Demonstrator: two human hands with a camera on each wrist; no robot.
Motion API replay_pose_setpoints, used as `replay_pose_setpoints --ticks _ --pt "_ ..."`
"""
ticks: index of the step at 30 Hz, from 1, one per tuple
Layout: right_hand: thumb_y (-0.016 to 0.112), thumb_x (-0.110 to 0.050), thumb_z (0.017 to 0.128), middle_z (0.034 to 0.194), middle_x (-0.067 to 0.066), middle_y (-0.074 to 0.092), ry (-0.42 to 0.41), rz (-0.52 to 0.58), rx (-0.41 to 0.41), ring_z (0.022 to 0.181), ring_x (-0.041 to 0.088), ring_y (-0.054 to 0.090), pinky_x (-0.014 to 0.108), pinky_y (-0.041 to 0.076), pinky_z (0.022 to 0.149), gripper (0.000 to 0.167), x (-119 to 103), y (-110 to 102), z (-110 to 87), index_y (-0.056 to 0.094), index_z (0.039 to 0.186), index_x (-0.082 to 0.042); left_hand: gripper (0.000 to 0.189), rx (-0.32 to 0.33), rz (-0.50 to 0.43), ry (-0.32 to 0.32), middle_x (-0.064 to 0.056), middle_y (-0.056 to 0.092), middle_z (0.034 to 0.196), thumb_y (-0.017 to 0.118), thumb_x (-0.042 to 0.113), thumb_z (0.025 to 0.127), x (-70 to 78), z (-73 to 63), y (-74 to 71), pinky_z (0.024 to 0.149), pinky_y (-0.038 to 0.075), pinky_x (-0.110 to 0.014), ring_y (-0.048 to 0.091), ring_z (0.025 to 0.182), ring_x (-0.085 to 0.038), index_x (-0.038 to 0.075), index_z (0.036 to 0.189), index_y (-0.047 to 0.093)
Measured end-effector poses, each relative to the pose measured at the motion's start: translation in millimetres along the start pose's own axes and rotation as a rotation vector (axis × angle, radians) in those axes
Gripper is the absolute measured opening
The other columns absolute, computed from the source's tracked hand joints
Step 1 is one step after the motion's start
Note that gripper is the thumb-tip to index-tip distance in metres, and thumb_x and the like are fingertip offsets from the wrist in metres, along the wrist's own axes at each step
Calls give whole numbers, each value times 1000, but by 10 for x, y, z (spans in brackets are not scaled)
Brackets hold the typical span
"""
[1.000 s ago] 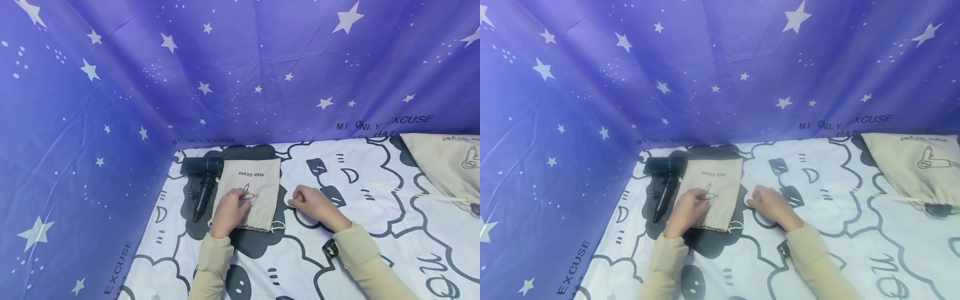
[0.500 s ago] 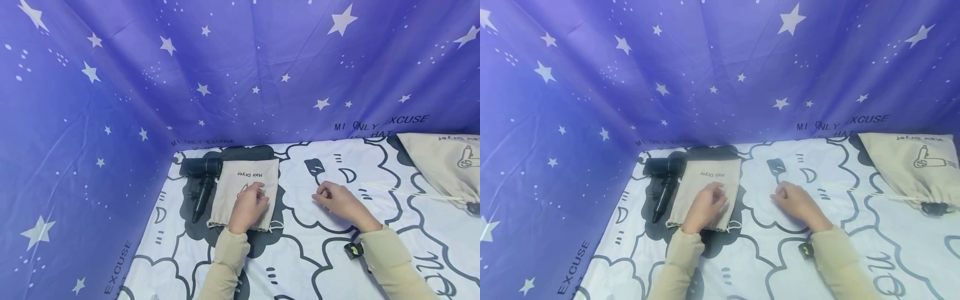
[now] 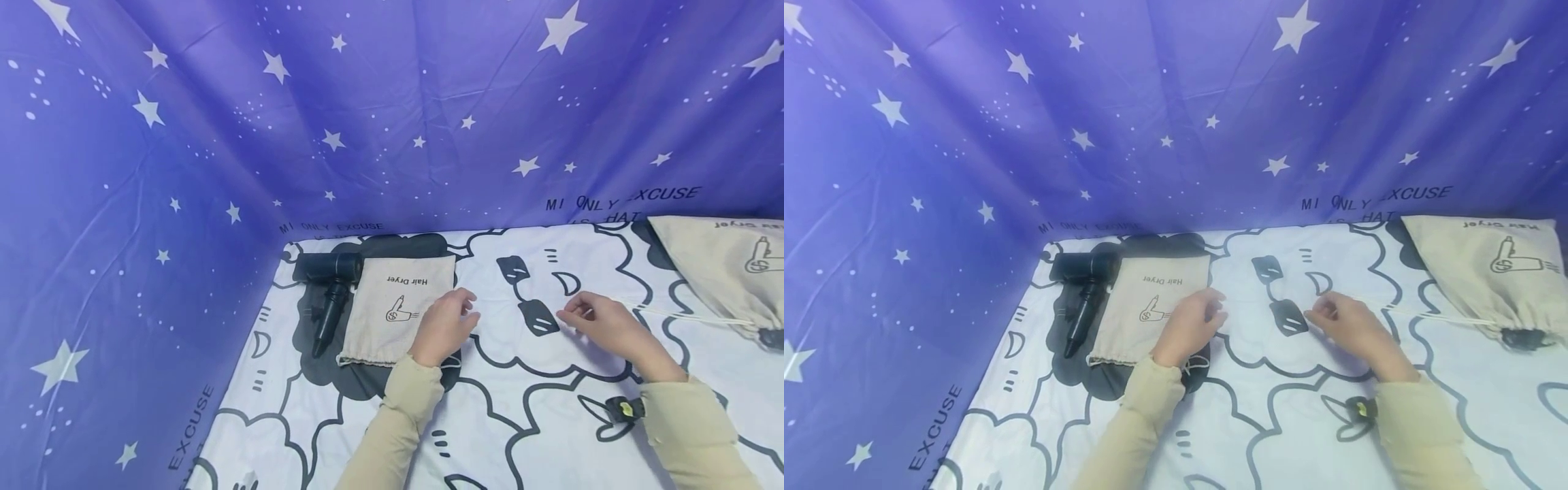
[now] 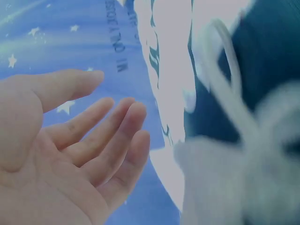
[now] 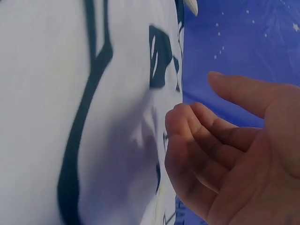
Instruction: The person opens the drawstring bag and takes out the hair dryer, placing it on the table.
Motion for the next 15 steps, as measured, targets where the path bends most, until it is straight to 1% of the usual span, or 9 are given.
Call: replay_pose_setpoints --ticks 2,5,9,13,15 --pt "62 -32 98 89 9 67 12 -21 11 77 21 62 31 47 63 32 86 -52 -35 62 101 0 25 -20 -7 7 -3 72 102 67 17 93 69 38 53 77 49 -21 65 90 -13 9 117 67" --pt "62 -33 97 93 14 69 22 -58 27 86 34 66 33 49 65 33 216 -135 -91 62 100 0 24 -43 -3 22 -2 73 102 67 18 93 165 90 139 77 48 -18 66 92 -11 10 116 68" --pt "61 -33 98 100 24 67 41 -75 27 96 47 63 41 51 69 37 391 -256 -172 62 102 4 24 -64 9 40 1 72 102 68 20 93 269 145 269 77 47 -15 66 92 -7 13 116 68" --pt "59 -32 99 107 32 62 65 -83 39 100 54 59 53 51 74 43 551 -384 -251 59 108 9 24 -76 48 50 6 72 101 68 22 93 353 182 409 77 46 -13 65 91 -3 17 116 68" --pt "59 -31 100 107 33 61 67 -89 58 100 56 58 54 51 74 43 617 -448 -289 58 110 11 22 -77 58 64 8 72 100 68 22 93 402 193 470 76 45 -11 64 89 0 18 115 69"
Point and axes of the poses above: each hand's wrist, its own z-axis towards the middle knuckle, its own y-axis out of the palm, x = y × z, the point moved 3 cm from there along z, towards the middle knuckle
